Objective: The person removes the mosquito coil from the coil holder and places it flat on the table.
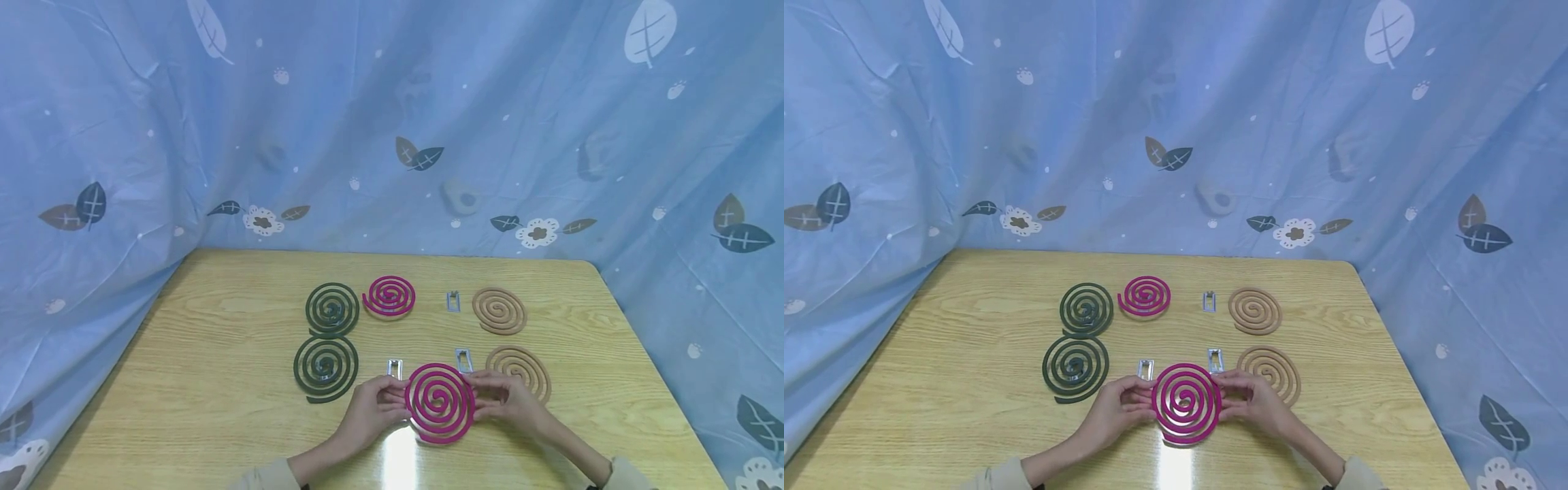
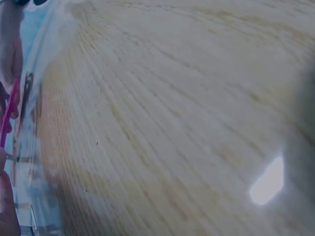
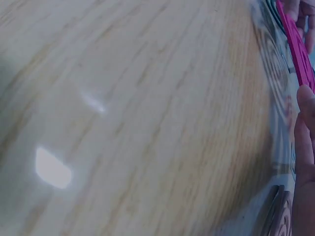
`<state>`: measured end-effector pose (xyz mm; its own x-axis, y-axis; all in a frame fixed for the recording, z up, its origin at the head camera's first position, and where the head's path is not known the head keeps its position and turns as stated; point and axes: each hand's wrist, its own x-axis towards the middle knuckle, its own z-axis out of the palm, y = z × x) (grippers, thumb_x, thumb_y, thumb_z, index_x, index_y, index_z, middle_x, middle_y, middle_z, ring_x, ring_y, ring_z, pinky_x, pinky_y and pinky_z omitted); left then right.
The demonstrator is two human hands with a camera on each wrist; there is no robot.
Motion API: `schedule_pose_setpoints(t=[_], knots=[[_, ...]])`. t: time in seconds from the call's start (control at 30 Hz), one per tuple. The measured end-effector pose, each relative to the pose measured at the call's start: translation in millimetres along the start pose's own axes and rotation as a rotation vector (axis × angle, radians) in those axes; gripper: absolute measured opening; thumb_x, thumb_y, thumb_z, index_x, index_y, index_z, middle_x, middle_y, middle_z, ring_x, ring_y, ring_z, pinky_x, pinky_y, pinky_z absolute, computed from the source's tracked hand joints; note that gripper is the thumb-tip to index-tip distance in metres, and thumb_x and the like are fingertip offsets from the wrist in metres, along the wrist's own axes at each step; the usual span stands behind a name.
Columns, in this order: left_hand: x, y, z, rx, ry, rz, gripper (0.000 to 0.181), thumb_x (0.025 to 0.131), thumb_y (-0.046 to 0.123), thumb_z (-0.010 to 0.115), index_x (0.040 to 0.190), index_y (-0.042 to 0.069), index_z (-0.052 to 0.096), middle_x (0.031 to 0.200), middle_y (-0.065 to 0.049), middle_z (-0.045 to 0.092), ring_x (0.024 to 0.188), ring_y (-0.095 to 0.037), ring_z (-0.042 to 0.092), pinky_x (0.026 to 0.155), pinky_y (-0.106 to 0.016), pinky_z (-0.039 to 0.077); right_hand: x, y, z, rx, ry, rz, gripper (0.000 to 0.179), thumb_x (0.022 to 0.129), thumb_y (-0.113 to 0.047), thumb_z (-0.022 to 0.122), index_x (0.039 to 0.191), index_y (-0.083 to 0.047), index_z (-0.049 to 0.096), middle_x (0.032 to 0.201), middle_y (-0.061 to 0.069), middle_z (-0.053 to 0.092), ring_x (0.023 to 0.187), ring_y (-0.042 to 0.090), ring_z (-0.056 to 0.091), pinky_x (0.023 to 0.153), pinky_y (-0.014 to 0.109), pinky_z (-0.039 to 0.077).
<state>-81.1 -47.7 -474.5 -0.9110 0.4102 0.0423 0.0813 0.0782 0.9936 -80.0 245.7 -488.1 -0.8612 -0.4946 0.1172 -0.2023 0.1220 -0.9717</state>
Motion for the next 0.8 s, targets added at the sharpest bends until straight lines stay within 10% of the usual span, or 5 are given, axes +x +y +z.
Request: schedule_pose_setpoints(t=[0.8], knots=[[11.5,-3.3,-2.0,0.042,0.013,-0.011,0.038,0.074,-0.009,0.074,0.110,-0.012,0.063,0.098,-0.017,0.061,0.091,-0.031,0.065,0.081,-0.020,0.057,5.0,5.6,4.1,-0.094,0.133,0.028,0.047,0.071,0.001,0.079,0.110,0.017,0.060,0.105,0.031,0.061,0.089,0.010,0.067,0.081,0.029,0.058]])
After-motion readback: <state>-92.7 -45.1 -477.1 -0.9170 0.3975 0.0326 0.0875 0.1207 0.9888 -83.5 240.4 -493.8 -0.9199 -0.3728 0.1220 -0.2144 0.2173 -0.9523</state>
